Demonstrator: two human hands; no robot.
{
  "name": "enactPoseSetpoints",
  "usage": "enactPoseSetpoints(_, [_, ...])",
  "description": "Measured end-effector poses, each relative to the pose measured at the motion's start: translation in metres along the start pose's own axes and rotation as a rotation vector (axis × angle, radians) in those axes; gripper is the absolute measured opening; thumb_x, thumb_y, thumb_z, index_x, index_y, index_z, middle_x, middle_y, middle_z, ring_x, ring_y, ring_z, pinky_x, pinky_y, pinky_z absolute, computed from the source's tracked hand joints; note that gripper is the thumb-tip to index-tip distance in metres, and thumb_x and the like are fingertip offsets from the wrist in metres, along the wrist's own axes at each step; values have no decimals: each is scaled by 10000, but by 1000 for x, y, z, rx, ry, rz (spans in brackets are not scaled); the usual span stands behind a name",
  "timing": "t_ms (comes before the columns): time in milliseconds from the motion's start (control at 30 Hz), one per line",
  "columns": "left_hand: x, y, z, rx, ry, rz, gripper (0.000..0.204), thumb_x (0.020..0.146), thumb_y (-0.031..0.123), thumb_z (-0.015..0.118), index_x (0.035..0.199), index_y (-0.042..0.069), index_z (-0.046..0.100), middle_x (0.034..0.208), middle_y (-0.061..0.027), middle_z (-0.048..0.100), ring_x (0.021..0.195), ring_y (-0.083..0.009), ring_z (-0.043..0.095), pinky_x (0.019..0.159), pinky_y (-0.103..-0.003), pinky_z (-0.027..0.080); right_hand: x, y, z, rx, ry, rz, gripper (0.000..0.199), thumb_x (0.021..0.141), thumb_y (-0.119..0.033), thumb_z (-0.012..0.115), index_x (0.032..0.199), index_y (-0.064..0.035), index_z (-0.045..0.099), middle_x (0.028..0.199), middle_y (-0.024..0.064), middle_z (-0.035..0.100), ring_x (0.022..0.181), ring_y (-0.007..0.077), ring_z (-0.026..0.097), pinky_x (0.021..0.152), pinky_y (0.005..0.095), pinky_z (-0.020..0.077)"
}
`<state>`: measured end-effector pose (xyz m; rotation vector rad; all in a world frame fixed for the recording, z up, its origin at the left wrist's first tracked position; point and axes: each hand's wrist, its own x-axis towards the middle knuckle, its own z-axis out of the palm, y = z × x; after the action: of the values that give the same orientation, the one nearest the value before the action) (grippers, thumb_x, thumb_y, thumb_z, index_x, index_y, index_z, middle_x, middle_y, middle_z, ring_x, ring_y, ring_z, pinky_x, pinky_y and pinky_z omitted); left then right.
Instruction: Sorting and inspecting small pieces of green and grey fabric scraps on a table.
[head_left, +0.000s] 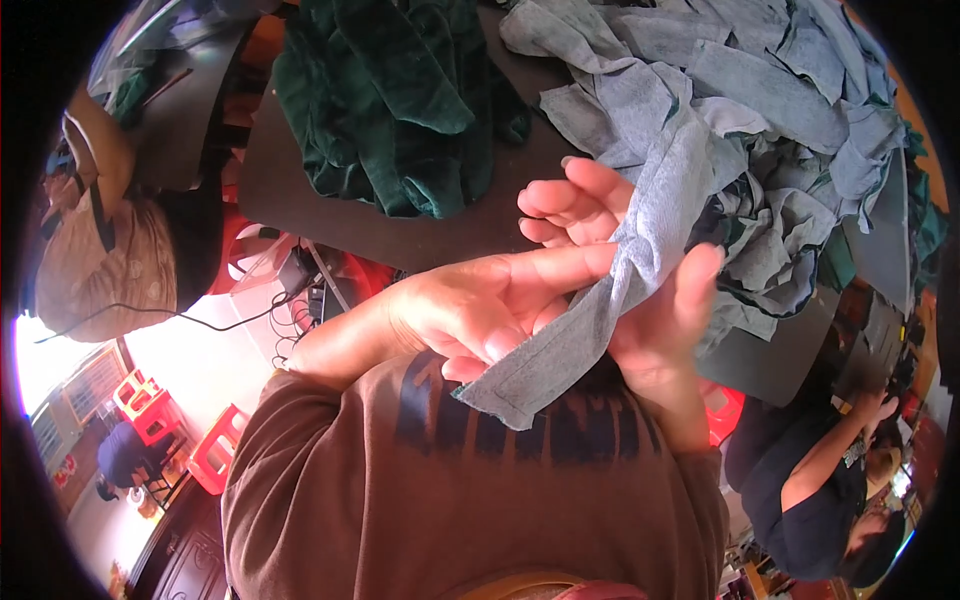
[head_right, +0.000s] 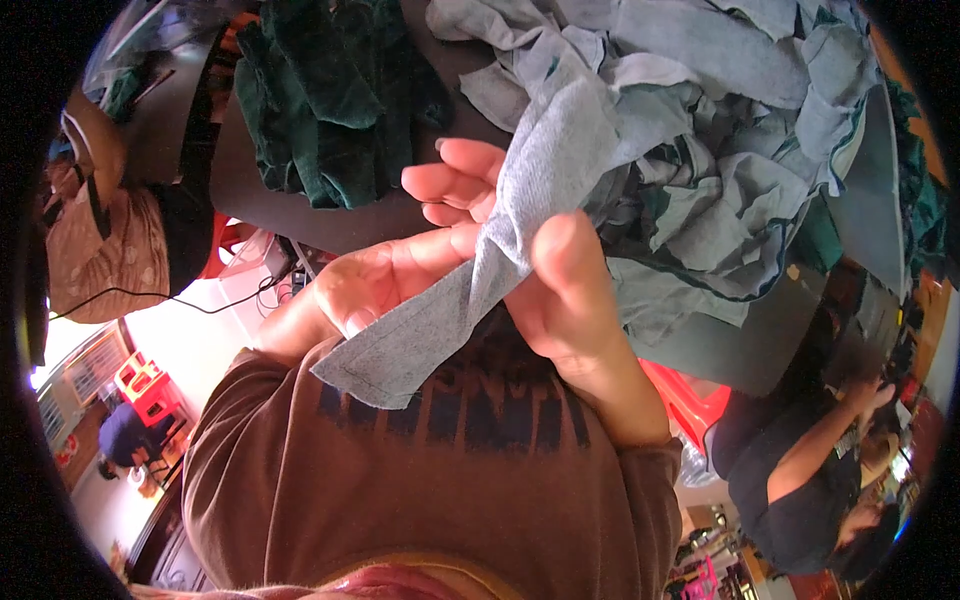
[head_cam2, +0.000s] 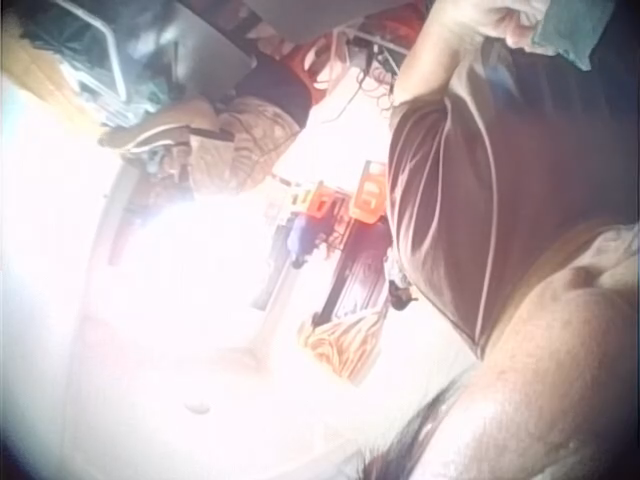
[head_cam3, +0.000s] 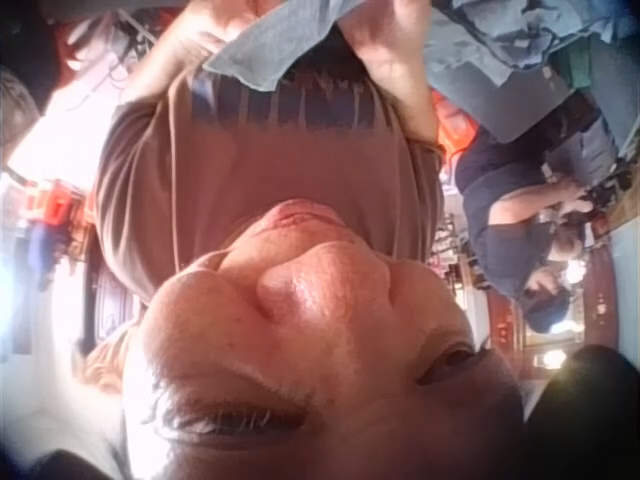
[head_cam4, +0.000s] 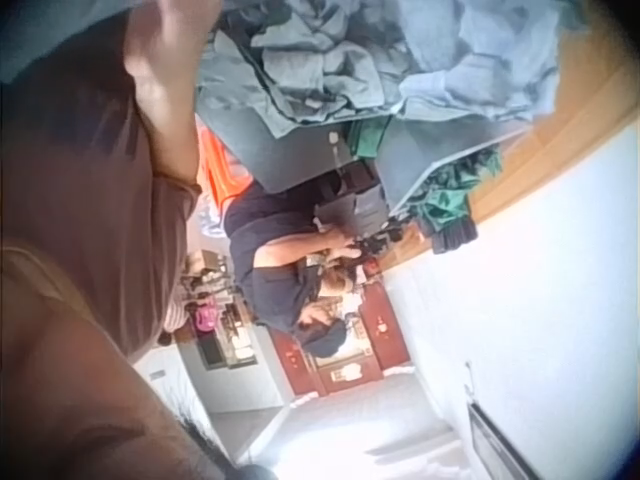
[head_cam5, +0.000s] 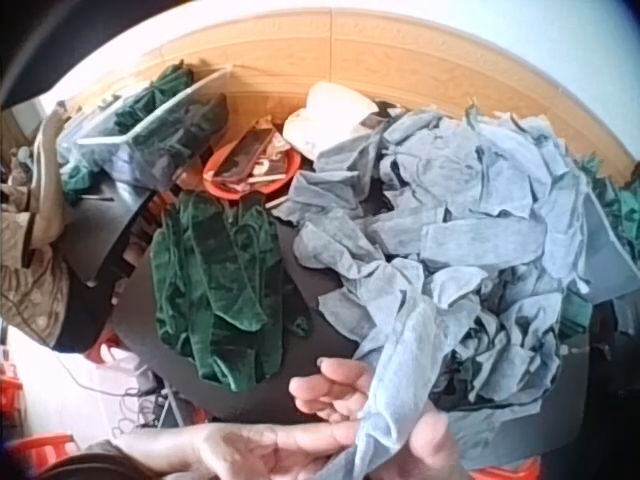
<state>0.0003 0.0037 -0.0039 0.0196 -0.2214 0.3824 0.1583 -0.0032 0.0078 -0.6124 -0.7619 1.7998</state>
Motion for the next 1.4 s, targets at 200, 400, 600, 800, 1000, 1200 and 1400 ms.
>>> enactPoseSetpoints(200, [-1,-8,-4,-157,-66,38,944,711,-20,604,1446,158,39,996,-133,531,551,-166,560,421,-242,461,-4,-8,16,44,114,84,617,904,-531,375,1257,-28,422,1105,179,587,1082,300,527,956,437,383])
enactPoseSetpoints(400, [2,-19,-22,-356,-92,77,861,728,27,641,1428,122,150,1196,-130,461,689,-221,614,516,-310,524,-9,-7,35,171,115,135,547,893,-429,491,1259,-31,412,1153,195,545,995,328,568,843,447,464])
enactPoseSetpoints(600, [6,0,9,282,108,1,636,785,54,632,1331,79,308,1008,-67,525,613,-134,568,466,-241,463,-12,-3,33,268,-114,56,522,905,-367,521,1279,-22,403,1192,255,492,977,347,573,816,440,473])
enactPoseSetpoints(800, [13,10,24,592,260,-67,567,843,69,602,1338,47,326,730,24,523,505,-11,431,421,-163,322,-9,0,15,-22,-42,19,717,862,-375,586,1369,23,272,1281,213,436,1193,240,422,988,371,333])
enactPoseSetpoints(1000, [7,3,19,467,388,-152,760,745,-16,670,1384,16,259,1225,-98,510,1042,-169,557,867,-322,451,-6,-10,-2,-156,-1,-163,903,794,-616,513,1379,13,236,1292,206,437,1207,289,422,1024,413,296])
enactPoseSetpoints(1200, [0,18,9,449,268,-266,772,779,11,602,1428,107,197,832,-11,562,550,-57,483,448,-198,369,-17,0,5,193,-38,-28,597,924,-513,342,1290,-48,415,1214,186,517,1174,302,460,984,474,355])
enactPoseSetpoints(1400, [-3,-17,9,-236,105,-46,882,741,-6,569,1441,103,45,1084,-100,534,606,-120,553,484,-220,443,-13,-4,33,18,23,128,610,865,-533,464,1199,-23,466,1133,269,519,1109,375,487,877,486,453])
